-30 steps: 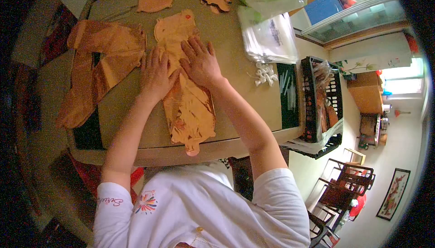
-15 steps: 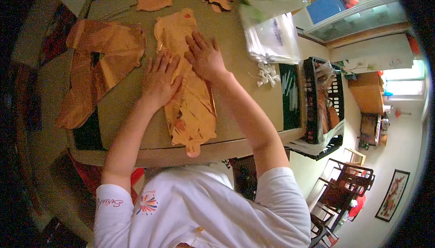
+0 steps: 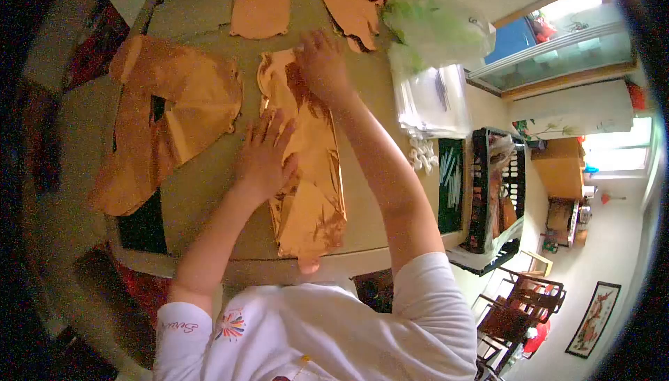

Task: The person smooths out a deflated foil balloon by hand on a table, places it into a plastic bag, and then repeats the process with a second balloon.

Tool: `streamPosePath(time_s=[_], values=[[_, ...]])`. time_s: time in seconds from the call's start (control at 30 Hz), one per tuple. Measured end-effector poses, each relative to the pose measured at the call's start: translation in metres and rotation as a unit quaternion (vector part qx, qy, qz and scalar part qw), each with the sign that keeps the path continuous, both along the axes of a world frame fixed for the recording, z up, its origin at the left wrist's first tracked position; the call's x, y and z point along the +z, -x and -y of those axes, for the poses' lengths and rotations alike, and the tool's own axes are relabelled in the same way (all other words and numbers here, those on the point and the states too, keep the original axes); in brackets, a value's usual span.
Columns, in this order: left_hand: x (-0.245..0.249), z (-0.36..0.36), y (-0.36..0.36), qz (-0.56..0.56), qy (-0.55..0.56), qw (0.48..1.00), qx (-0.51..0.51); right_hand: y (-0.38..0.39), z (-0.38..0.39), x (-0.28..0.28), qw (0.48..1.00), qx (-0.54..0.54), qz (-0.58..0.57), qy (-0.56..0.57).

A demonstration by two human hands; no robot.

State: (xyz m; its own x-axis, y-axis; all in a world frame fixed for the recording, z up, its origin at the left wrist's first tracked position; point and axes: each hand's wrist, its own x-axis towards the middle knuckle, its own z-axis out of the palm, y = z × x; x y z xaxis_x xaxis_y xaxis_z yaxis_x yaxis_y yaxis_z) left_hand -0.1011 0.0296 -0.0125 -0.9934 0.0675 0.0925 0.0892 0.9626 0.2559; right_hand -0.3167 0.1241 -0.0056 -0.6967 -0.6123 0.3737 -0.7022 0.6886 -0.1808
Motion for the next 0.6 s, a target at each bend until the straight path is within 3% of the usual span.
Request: streamPosePath(time_s=[0.13, 0.33, 0.43, 0.5, 0.57, 0.6], values=[[-0.005, -0.001, 0.002, -0.045, -0.038, 0.998, 0.005, 0.010, 0.095, 0.000, 0.986, 0.103, -0.079, 0.101], [-0.005, 0.002, 0.002, -0.038, -0.051, 0.998, -0.007, 0.043, 0.185, -0.015, 0.981, 0.100, -0.167, 0.012], [-0.005, 0.002, 0.002, -0.055, -0.085, 0.995, -0.005, 0.055, 0.198, -0.007, 0.979, 0.118, -0.112, -0.125], [-0.006, 0.001, 0.002, -0.060, -0.096, 0.994, 0.001, 0.051, 0.202, 0.018, 0.951, 0.117, -0.105, -0.268], [-0.006, 0.001, 0.002, -0.059, -0.097, 0.994, 0.003, 0.052, 0.204, 0.020, 0.946, 0.122, -0.136, -0.268], [-0.005, 0.001, 0.002, -0.056, -0.094, 0.994, 0.002, 0.055, 0.204, 0.015, 0.957, 0.128, -0.168, -0.197]])
